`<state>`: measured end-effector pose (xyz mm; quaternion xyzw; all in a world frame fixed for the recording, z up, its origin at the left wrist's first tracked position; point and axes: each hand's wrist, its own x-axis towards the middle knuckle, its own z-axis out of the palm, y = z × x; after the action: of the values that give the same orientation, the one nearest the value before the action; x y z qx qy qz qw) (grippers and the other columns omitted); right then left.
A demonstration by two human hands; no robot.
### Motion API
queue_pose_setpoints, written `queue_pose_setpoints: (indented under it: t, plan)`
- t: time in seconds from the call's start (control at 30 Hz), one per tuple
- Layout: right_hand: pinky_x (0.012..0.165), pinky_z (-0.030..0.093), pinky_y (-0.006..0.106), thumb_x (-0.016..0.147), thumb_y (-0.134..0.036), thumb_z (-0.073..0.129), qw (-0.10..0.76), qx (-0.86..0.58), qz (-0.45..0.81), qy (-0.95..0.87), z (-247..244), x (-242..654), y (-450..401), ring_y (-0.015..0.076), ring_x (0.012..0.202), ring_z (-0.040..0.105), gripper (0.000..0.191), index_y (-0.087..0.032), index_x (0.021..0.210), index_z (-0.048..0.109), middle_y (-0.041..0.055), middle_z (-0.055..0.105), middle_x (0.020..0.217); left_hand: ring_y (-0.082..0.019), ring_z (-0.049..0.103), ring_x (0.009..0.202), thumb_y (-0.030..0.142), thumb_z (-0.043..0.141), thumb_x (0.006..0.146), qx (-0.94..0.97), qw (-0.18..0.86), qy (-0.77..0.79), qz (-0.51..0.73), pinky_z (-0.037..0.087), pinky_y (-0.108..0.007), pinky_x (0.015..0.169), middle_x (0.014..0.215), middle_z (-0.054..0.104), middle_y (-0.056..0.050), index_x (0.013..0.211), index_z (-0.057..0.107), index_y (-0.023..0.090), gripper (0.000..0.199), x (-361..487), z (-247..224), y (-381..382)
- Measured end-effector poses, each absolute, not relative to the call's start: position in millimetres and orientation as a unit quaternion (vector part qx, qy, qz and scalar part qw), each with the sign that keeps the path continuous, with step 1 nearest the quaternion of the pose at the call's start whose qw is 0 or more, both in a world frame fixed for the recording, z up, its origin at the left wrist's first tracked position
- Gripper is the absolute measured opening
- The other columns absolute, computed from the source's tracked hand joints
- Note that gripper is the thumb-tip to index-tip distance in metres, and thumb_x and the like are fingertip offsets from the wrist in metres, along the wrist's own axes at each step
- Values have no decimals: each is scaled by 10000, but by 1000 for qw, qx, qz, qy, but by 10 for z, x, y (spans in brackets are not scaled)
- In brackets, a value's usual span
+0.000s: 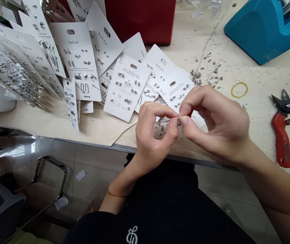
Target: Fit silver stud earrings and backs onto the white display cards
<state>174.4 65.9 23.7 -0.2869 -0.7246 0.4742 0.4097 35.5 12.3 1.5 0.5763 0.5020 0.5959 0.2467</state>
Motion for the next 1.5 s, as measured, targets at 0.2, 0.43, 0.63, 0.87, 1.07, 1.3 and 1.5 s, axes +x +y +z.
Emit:
queue_pose_setpoints:
  t: [0.2,0.43,0.63,0.87,1.07,1.3,1.5]
  plan:
    - [584,455,268,817,-86,727,446,-287,485,-695,211,1724,654,101,695,553,211,-222,900,588,-19,598,813,-144,536,804,238,592,969,574,235,519,589,475,-350,714,838,569,0,911,560,239,66,339,23,133]
    - [597,453,311,871,-131,655,450,-309,421,-725,206,1694,646,132,698,537,128,-236,871,581,-1,587,791,-143,546,801,242,598,967,554,226,534,597,485,-359,699,826,593,5,898,587,250,71,372,33,128]
    - [619,465,304,881,-100,612,443,-292,403,-746,208,1698,675,132,720,569,124,-223,895,608,9,622,813,-138,553,836,190,610,958,567,227,513,603,466,-335,722,861,625,1,932,611,233,50,343,15,127]
    - [657,505,315,881,-64,612,461,-266,294,-794,184,1695,674,149,757,615,198,-235,977,640,27,678,866,-119,572,862,204,601,974,573,214,523,594,468,-277,766,893,634,9,949,605,217,28,343,0,100]
    - [690,543,340,883,-56,608,445,-268,245,-819,187,1714,663,176,793,648,261,-267,1033,639,28,681,903,-115,586,859,215,606,976,558,246,522,597,483,-253,761,888,619,2,934,603,220,42,345,4,96]
    - [620,534,334,883,-76,619,456,-272,309,-789,202,1715,684,170,756,642,219,-274,969,657,15,695,844,-125,621,888,253,583,992,555,285,528,575,503,-265,762,913,632,-5,941,591,234,56,324,27,86]
    - [612,539,334,862,-137,694,447,-262,430,-739,206,1725,702,167,772,639,142,-262,929,679,12,687,842,-132,623,871,247,607,978,559,266,532,578,488,-284,760,894,643,4,928,607,234,52,303,24,95]
